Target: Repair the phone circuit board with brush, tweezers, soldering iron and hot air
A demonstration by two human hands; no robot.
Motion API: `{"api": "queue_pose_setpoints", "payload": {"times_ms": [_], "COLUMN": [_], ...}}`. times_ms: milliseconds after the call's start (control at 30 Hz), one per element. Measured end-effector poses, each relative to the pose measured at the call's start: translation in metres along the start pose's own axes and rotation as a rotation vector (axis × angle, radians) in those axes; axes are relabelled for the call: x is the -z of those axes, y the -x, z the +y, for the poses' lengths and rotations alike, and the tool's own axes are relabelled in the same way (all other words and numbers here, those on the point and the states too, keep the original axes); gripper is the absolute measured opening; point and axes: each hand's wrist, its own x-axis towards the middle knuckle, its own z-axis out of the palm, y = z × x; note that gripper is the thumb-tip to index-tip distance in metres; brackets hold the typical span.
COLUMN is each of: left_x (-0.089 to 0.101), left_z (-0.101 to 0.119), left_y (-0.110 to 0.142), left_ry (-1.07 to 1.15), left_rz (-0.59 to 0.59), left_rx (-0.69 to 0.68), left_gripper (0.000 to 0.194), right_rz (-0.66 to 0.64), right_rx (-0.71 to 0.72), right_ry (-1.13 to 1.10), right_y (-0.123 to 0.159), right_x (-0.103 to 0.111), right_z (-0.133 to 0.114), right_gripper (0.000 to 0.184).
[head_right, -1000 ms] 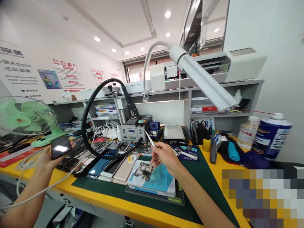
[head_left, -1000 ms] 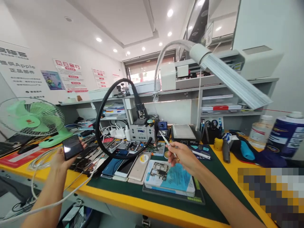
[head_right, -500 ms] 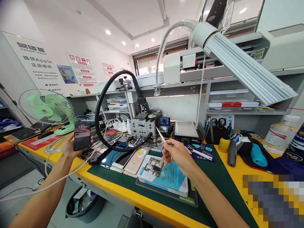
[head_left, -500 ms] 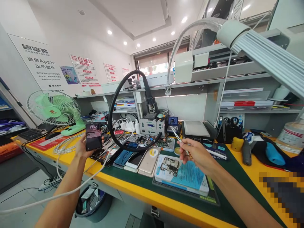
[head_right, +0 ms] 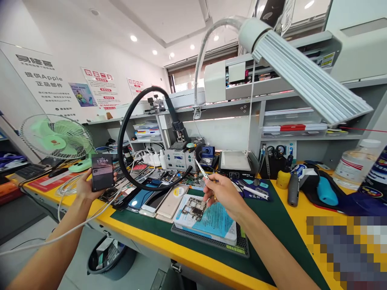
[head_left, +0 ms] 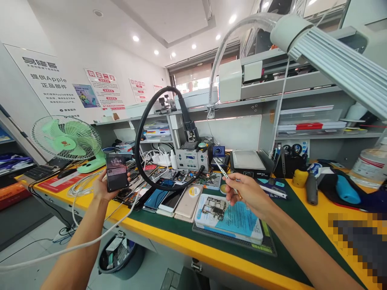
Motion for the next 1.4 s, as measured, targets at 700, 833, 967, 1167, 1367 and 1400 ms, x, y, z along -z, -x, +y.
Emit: {"api": "queue_pose_setpoints", "payload": {"times_ms": [700, 833, 967, 1167, 1367, 1400], "left_x": [-0.001, -0.004, -0.004, -0.003, -0.003, -0.003], "left_z": [-0.001, 0.001, 0.0, 0.0, 0.002, 0.001], "left_y": [0.012, 0.013, 0.013, 0.004, 0.008, 0.011], "left_ry": [-0.023, -0.017, -0.013, -0.018, -0.019, -0.022], "left_rz": [-0.085, -0.045, -0.033, -0.029, -0.054, -0.072], "left_rx": [-0.039, -0.033, -0.022, 0.013, 0.041, 0.042], "left_gripper": [0.046, 0.039, 0.04, 0.042, 0.057, 0.06], "right_rz": [-0.012, 0.005, 0.004, -0.004, 0.003, 0.003], "right_rx": [-0.013, -0.021, -0.011, -0.006, -0.02, -0.019], "right_ry": [0.019, 0.012, 0.013, 0.014, 0.014, 0.017], "right_y": [0.004, 0.006, 0.005, 0.003, 0.003, 0.003], "right_x": [0.0, -0.002, 0.0, 0.0, -0.001, 0.0], "right_z": [-0.002, -0.005, -0.002, -0.001, -0.002, -0.001], "right_gripper": [0.015, 0.016, 0.019, 0.022, 0.018, 0.018]}}
